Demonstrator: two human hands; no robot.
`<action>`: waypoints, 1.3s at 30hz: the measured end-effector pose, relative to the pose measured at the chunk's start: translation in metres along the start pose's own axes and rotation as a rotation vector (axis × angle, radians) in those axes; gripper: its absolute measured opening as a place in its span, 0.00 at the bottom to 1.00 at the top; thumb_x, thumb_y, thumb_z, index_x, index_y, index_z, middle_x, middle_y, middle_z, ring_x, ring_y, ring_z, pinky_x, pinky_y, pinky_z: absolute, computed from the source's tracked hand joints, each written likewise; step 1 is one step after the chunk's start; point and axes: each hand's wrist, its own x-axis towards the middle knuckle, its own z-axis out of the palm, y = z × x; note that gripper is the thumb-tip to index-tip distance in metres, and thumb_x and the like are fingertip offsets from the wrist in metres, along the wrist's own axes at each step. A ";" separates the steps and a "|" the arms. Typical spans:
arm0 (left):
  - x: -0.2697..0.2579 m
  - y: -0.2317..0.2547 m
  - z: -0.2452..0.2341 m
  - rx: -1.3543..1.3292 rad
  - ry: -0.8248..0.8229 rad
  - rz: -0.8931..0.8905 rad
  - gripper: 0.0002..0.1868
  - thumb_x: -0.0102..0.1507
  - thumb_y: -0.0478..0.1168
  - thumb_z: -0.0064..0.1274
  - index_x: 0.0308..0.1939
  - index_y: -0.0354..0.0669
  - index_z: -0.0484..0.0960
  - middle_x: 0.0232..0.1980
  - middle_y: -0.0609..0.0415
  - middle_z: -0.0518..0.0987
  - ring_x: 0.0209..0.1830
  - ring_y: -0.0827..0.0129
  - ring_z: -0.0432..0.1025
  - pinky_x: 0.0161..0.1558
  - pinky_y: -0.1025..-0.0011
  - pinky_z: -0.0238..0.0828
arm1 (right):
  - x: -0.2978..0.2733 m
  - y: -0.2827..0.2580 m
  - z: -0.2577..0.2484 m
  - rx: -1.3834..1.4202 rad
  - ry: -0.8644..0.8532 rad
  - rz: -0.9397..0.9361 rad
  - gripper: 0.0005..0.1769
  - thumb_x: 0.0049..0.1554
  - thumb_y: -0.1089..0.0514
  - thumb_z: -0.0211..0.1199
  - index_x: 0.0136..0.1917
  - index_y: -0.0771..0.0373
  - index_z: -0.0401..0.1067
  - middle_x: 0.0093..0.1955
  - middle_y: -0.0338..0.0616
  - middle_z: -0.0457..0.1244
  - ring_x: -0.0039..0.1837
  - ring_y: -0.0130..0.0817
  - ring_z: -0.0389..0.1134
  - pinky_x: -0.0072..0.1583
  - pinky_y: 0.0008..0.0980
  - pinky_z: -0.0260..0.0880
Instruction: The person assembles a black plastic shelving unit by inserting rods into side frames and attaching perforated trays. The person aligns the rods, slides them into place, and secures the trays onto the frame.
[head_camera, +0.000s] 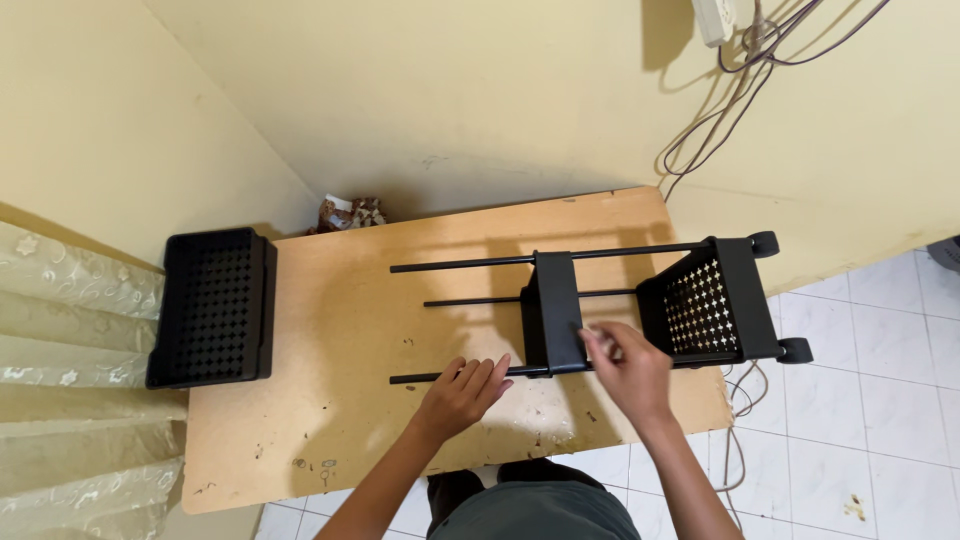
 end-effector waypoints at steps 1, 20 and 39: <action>-0.002 -0.003 0.002 0.029 -0.012 0.040 0.21 0.69 0.46 0.59 0.59 0.35 0.80 0.39 0.55 0.75 0.35 0.68 0.69 0.40 0.69 0.69 | 0.002 -0.007 0.006 -0.009 -0.003 -0.032 0.20 0.56 0.51 0.69 0.57 0.65 0.76 0.43 0.48 0.72 0.39 0.33 0.74 0.40 0.31 0.74; 0.007 -0.021 0.023 -0.409 -0.678 -0.185 0.22 0.74 0.60 0.43 0.37 0.49 0.76 0.19 0.54 0.71 0.17 0.61 0.69 0.22 0.64 0.63 | 0.014 -0.028 0.029 -0.170 -0.126 -0.014 0.39 0.60 0.45 0.59 0.76 0.70 0.59 0.57 0.62 0.69 0.44 0.53 0.75 0.41 0.45 0.74; 0.053 -0.035 -0.006 -0.978 -1.083 -0.715 0.26 0.65 0.63 0.51 0.35 0.44 0.81 0.23 0.64 0.70 0.22 0.72 0.67 0.25 0.73 0.61 | 0.009 -0.031 0.029 -0.166 -0.080 -0.065 0.37 0.59 0.46 0.61 0.73 0.71 0.62 0.53 0.62 0.70 0.42 0.50 0.75 0.39 0.41 0.75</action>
